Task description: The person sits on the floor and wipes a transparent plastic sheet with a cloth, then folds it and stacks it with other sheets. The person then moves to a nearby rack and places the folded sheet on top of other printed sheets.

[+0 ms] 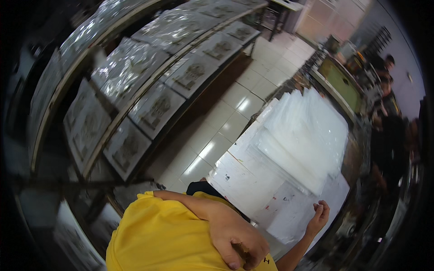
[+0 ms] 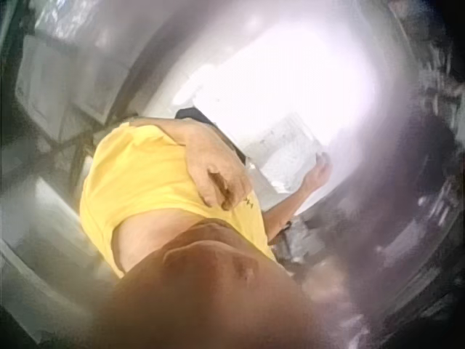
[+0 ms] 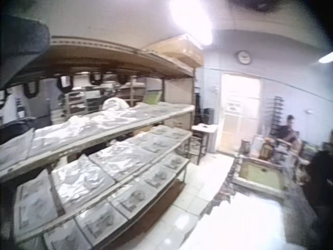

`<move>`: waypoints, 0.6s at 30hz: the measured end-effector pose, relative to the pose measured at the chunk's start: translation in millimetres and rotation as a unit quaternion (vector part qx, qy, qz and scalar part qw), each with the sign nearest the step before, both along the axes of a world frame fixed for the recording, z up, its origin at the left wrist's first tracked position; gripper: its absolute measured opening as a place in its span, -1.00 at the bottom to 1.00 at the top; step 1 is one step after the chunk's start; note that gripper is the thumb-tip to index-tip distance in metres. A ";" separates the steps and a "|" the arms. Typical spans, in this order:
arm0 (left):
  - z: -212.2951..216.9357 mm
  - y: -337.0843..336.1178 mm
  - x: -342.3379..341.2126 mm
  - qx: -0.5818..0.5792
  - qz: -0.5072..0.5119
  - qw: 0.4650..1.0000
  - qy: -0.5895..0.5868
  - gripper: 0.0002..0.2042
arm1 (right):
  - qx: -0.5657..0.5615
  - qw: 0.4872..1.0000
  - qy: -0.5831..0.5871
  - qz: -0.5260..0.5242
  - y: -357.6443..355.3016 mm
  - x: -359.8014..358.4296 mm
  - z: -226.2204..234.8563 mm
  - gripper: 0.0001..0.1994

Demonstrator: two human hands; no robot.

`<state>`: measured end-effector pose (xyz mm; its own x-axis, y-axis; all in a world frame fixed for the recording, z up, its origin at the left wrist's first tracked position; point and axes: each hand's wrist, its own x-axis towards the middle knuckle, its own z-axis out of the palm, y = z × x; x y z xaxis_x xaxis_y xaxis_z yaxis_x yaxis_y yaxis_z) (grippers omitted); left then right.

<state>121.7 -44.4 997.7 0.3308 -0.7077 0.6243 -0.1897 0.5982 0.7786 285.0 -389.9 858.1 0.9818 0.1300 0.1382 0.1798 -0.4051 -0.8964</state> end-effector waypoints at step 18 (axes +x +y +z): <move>6.8 -49.9 21.1 -0.035 -0.504 0.863 0.009 -0.64 | 0.093 0.832 0.229 -0.496 48.0 -376.3 -178.3 -0.71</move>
